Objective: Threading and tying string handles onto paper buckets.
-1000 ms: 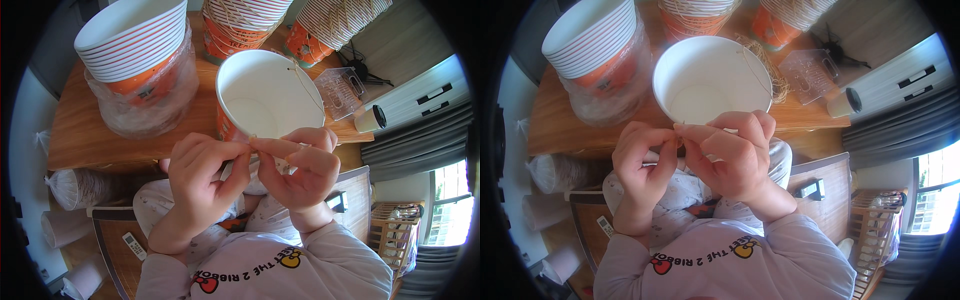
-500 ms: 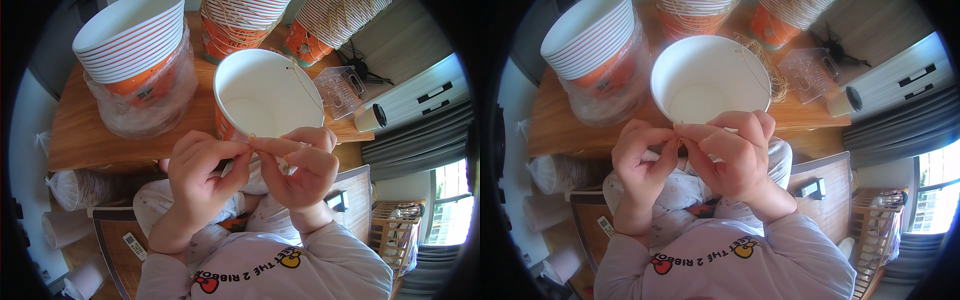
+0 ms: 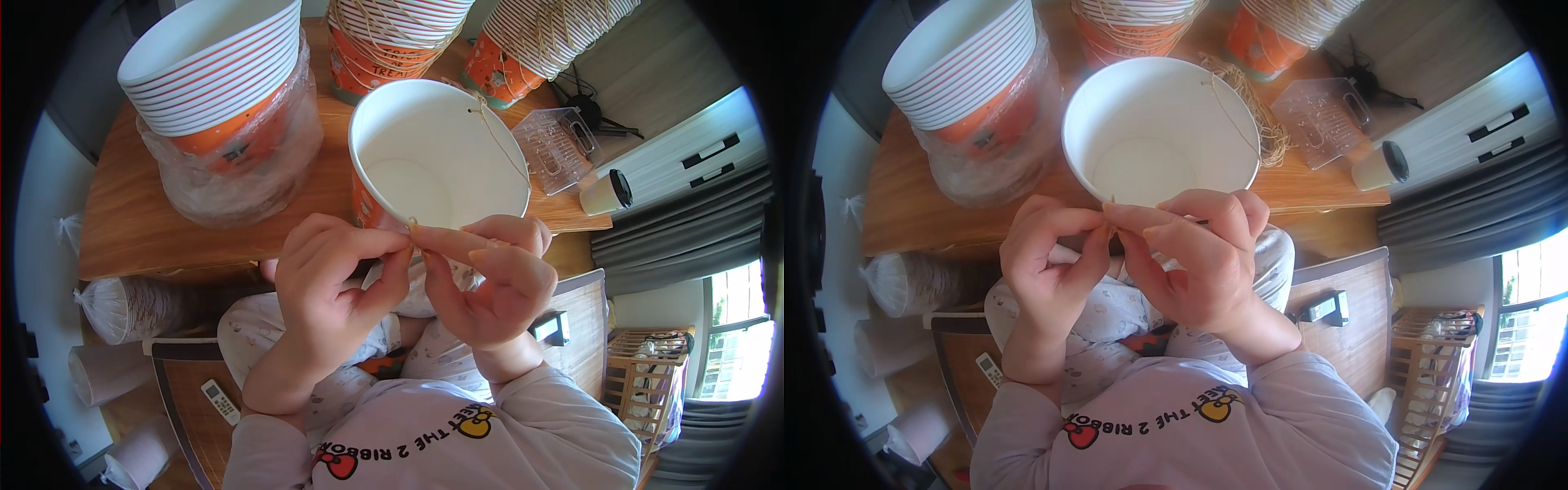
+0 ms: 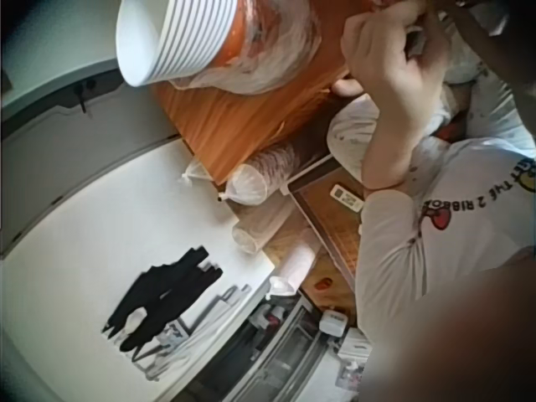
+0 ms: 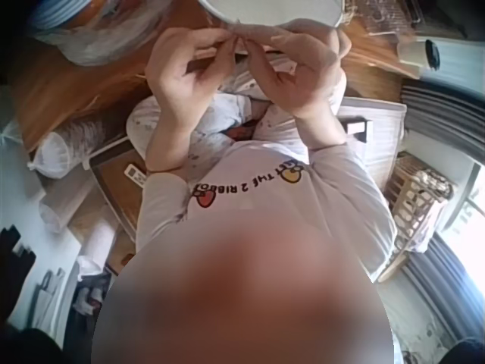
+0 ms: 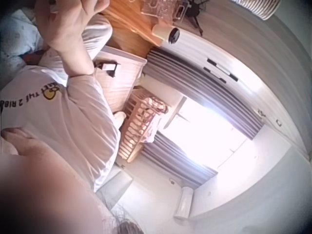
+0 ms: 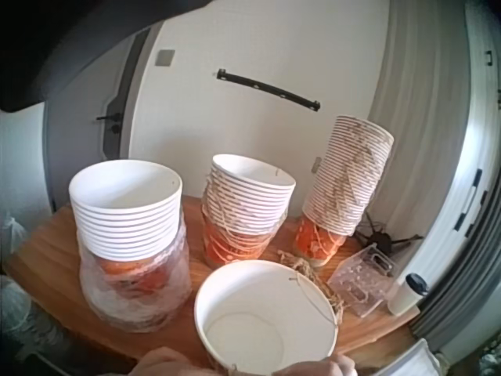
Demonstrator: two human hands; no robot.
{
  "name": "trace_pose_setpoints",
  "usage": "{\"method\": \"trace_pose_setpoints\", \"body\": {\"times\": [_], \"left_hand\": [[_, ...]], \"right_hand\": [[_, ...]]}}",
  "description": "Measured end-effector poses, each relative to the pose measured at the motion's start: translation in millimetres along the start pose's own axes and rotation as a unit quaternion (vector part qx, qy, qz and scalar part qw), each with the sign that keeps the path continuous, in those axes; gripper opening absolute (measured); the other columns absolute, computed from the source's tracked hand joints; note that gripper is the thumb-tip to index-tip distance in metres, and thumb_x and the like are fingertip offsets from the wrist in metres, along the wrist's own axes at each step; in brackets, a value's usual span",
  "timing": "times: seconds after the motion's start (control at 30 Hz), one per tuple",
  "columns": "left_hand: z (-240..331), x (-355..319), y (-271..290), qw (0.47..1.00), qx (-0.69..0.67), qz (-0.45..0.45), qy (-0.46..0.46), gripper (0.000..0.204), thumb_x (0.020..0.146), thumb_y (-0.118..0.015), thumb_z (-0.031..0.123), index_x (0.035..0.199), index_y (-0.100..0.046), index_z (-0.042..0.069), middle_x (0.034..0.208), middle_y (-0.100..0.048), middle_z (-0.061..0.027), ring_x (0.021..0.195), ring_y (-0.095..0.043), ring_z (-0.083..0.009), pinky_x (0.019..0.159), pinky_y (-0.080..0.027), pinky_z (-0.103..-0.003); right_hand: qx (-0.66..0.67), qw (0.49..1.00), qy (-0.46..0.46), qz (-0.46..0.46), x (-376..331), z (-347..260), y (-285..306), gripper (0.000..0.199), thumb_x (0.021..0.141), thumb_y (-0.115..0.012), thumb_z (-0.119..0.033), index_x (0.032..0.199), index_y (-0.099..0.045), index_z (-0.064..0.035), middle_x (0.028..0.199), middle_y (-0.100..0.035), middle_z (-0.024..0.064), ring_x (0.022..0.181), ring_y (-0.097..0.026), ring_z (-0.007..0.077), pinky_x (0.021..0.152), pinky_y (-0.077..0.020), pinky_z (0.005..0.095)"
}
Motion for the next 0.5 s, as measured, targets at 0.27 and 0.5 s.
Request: {"method": "trace_pose_setpoints", "body": {"times": [0.27,0.5], "left_hand": [[2.2,-0.4,0.6,1.000,0.012,-0.002,-0.014,0.026,0.060,-0.078,-0.004,0.080,-0.069,0.009,0.075,-0.068,0.0013,0.067,-0.058,-0.0199,0.062,-0.045,-0.031],[7.0,-1.1,-0.6,0.999,0.028,-0.010,-0.024,0.024,0.060,-0.078,-0.001,0.080,-0.068,0.010,0.073,-0.066,0.0020,0.067,-0.058,-0.0204,0.062,-0.044,-0.031]], "right_hand": [[0.004,1.000,0.016,-0.006,-1.3,0.8,-0.8,0.048,0.068,-0.081,-0.001,0.104,-0.052,-0.0126,0.104,-0.074,-0.0048,0.085,-0.057,0.0126,0.079,-0.0337,0.0300],[0.016,0.999,-0.012,0.028,-4.4,0.6,3.5,0.048,0.066,-0.079,0.004,0.099,-0.049,-0.0138,0.098,-0.074,-0.0049,0.082,-0.056,0.0128,0.076,-0.0343,0.0286]]}}
Point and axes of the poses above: each hand's wrist, its own x-axis towards the middle knuckle, its own y-axis out of the back of the hand, z = x × y, the point moved 7 cm from there along x, towards the middle knuckle
